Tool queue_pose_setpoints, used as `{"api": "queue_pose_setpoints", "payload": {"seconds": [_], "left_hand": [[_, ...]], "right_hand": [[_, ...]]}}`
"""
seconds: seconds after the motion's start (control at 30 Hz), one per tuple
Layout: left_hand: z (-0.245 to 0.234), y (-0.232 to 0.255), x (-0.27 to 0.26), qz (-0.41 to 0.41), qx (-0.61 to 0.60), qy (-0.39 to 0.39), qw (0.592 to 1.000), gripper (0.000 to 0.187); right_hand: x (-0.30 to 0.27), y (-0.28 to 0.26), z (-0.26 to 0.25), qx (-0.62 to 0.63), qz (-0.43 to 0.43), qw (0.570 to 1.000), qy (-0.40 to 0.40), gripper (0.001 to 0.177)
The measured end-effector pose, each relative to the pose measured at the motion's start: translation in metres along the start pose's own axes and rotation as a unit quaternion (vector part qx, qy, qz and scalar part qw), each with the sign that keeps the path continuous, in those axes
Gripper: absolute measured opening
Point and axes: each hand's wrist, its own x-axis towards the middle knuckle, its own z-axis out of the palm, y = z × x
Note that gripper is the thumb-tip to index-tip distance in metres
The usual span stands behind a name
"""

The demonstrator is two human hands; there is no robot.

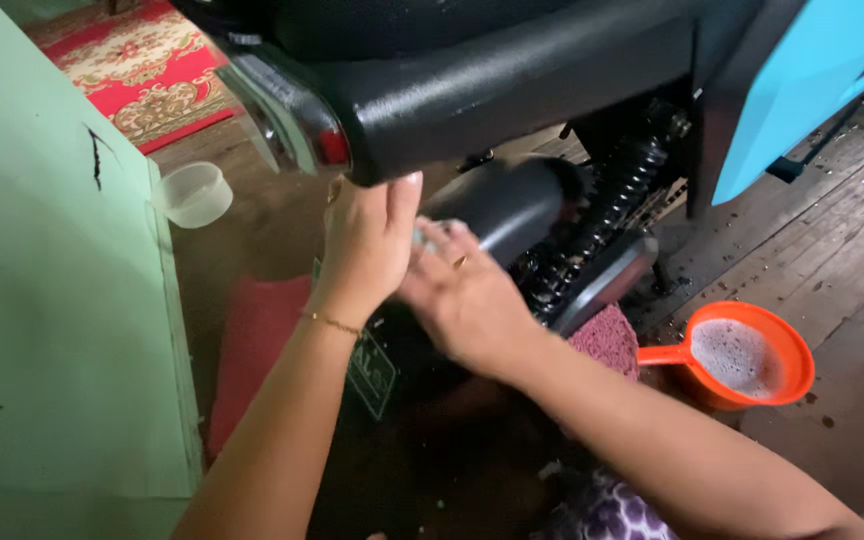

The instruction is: The person cleans the rear section of a scooter using a cloth and soapy water. They wipe the rear fender, suspension springs, and license plate area, repeatedly dipping the cloth into a small orange bowl of soapy water.

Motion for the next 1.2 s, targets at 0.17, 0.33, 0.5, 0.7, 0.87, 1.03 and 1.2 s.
{"api": "queue_pose_setpoints", "payload": {"seconds": [0.17,0.33,0.5,0.7,0.87,1.03,1.2], "left_hand": [[0.014,-0.005,-0.009,-0.022,0.042,-0.082,0.995,0.035],[0.023,-0.007,-0.01,0.023,0.042,-0.091,0.995,0.04],[0.013,0.003,-0.004,0.01,0.025,-0.081,0.996,0.043],[0.003,0.007,0.007,0.042,0.021,-0.033,0.998,0.035],[-0.001,0.014,0.004,0.026,0.002,-0.03,0.999,0.033],[-0.008,0.002,-0.018,0.051,0.052,-0.034,0.997,0.034],[-0.003,-0.012,-0.032,0.015,0.054,-0.088,0.995,0.041]], "right_hand": [[0.011,0.129,0.038,-0.071,0.257,0.922,-0.282,0.023],[0.019,0.229,0.082,0.051,0.318,0.936,-0.146,0.037],[0.033,0.213,0.082,-0.028,0.219,0.974,-0.051,0.054],[0.026,0.053,0.034,-0.084,0.328,0.93,-0.142,0.023],[0.001,-0.027,0.027,0.143,-0.006,0.989,0.023,0.029],[-0.003,0.015,0.038,0.008,0.084,0.996,0.036,0.033],[0.013,0.172,0.069,-0.039,0.264,0.938,-0.222,0.024]]}}
